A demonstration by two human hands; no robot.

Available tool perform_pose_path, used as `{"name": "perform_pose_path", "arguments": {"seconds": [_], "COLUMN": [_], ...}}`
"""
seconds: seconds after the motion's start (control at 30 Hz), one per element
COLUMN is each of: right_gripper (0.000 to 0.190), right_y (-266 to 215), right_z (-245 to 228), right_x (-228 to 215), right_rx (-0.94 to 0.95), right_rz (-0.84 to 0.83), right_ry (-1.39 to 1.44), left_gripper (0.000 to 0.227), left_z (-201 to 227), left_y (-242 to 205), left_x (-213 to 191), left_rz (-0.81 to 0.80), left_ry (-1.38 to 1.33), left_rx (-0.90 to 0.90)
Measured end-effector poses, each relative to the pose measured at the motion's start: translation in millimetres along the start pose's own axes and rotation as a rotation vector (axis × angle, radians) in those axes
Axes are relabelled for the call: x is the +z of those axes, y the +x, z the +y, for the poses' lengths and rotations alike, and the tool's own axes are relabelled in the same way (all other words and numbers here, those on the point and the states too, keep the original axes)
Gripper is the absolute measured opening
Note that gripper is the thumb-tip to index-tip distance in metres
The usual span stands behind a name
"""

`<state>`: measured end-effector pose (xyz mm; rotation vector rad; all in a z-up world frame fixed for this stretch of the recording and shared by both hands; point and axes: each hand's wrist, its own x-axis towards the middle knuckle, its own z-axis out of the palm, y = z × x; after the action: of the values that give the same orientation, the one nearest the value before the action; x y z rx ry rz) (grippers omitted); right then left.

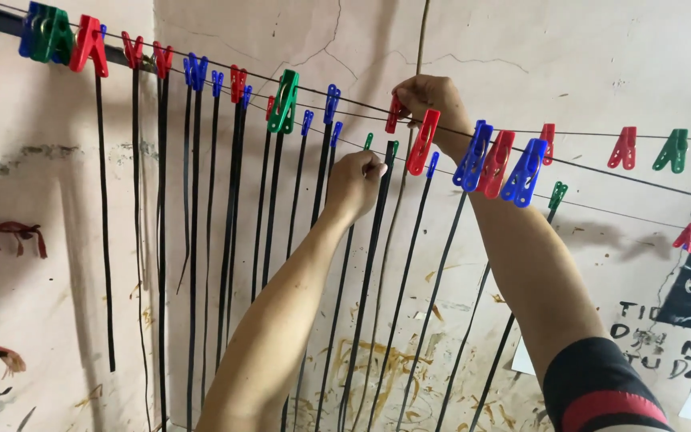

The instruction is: The person picks up black cords, coats them with a dark substance using a small roller on a blue container, then hangs the coated cords on a wall-mounted line using colorful clothespins. The process is repeated for multiple cords.

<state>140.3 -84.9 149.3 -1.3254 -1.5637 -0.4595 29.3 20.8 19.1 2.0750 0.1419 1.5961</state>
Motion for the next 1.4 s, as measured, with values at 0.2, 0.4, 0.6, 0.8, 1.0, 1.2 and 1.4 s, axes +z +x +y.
{"name": "perform_pose_path", "arguments": {"seconds": [0.2,0.4,0.6,0.8,1.0,1.2,1.4], "right_gripper": [0.011,0.008,0.007,0.01,0.011,0.017,0.018], "right_y": [-1,-7,2,-1,-6,-7,3], "right_z": [-11,-24,-13,-21,-27,-36,-29], "right_x": [-1,-5,-3,-6,-10,-11,-8], "right_rx": [0.014,-0.096,-0.109,-0.08,-0.043,0.028,0.027], "right_rz": [-0.016,-0.028,-0.017,-0.06,-0.109,-0.149,-0.155], "right_ry": [0.024,0.017,0.022,-0.006,0.056,-0.01,-0.048], "left_gripper": [0.03,0.025,0.031,0.021,0.024,0.022,0.028], "left_z": [5,14,15,15,19,6,14], "left_y": [6,11,13,16,17,23,1], "left_x": [-4,-11,-14,-13,-13,-8,-13], "left_rz": [-0.003,-0.009,0.013,0.01,-0.013,0.009,-0.051], "left_ry": [-0.011,-0.005,-0.057,-0.035,-0.029,-0.011,0.007], "left_rx": [-0.025,-0.069,-0.053,-0.018,-0.07,-0.009,-0.028]}}
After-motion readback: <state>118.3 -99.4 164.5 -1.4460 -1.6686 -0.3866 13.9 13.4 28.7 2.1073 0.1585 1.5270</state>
